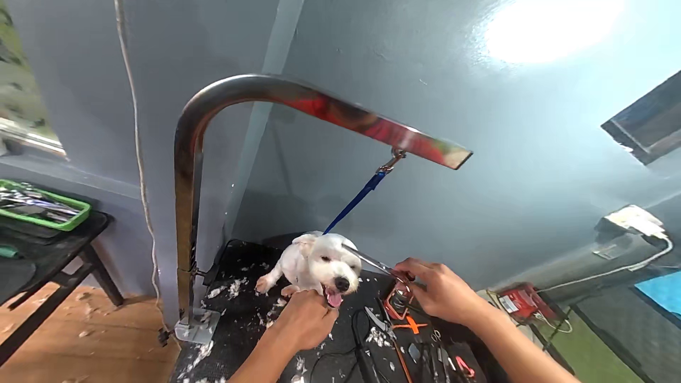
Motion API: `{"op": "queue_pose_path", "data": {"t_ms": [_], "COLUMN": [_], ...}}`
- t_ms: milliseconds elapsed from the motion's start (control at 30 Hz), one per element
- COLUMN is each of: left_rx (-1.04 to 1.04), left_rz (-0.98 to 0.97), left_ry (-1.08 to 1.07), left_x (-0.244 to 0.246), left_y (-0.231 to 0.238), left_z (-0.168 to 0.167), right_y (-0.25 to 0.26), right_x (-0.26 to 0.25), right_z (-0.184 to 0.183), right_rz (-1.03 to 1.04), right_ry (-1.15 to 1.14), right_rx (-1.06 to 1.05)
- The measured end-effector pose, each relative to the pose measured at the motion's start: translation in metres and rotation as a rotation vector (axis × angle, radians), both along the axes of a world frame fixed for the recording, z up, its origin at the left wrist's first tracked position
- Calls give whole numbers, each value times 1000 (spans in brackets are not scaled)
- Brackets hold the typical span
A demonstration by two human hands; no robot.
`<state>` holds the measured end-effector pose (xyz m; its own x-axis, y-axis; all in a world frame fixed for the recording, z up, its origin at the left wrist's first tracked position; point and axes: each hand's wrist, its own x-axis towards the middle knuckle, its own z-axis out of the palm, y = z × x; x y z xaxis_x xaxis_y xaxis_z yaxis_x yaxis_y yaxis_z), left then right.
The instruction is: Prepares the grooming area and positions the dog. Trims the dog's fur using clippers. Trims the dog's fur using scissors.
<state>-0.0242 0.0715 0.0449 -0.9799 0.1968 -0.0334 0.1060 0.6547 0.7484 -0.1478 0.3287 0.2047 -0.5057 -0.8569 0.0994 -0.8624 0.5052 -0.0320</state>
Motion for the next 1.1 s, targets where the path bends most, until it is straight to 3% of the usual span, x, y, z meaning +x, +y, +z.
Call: {"op": "queue_pose_path", "data": {"t_ms": [67, 233, 367, 500, 767, 933, 1100], "left_rx": [0, -1, 6, -8, 40, 28, 29], "left_rz": [-10, -46, -56, -81, -50, -74, -110], "left_ry": [12, 20, -3, 9, 61, 66, 48], "left_x": [-1, -1, -1, -3, -3, -6, -9], "left_y": [1, 0, -5, -6, -5, -6, -9], "left_z": [-2, 2, 5, 4, -6, -6, -4], "right_y": [-4, -16, -22, -26, -32, -59, -82], "right_x": [2, -4, -5, -12, -13, -15, -18], "right_z": [5, 15, 24, 33, 45, 60, 70], "right_rz": [84, -43, 66, 8, 119, 168, 281], "right_ry": [10, 97, 85, 77, -149, -16, 122], "right_rx": [49, 109, 106, 152, 247, 428, 358]}}
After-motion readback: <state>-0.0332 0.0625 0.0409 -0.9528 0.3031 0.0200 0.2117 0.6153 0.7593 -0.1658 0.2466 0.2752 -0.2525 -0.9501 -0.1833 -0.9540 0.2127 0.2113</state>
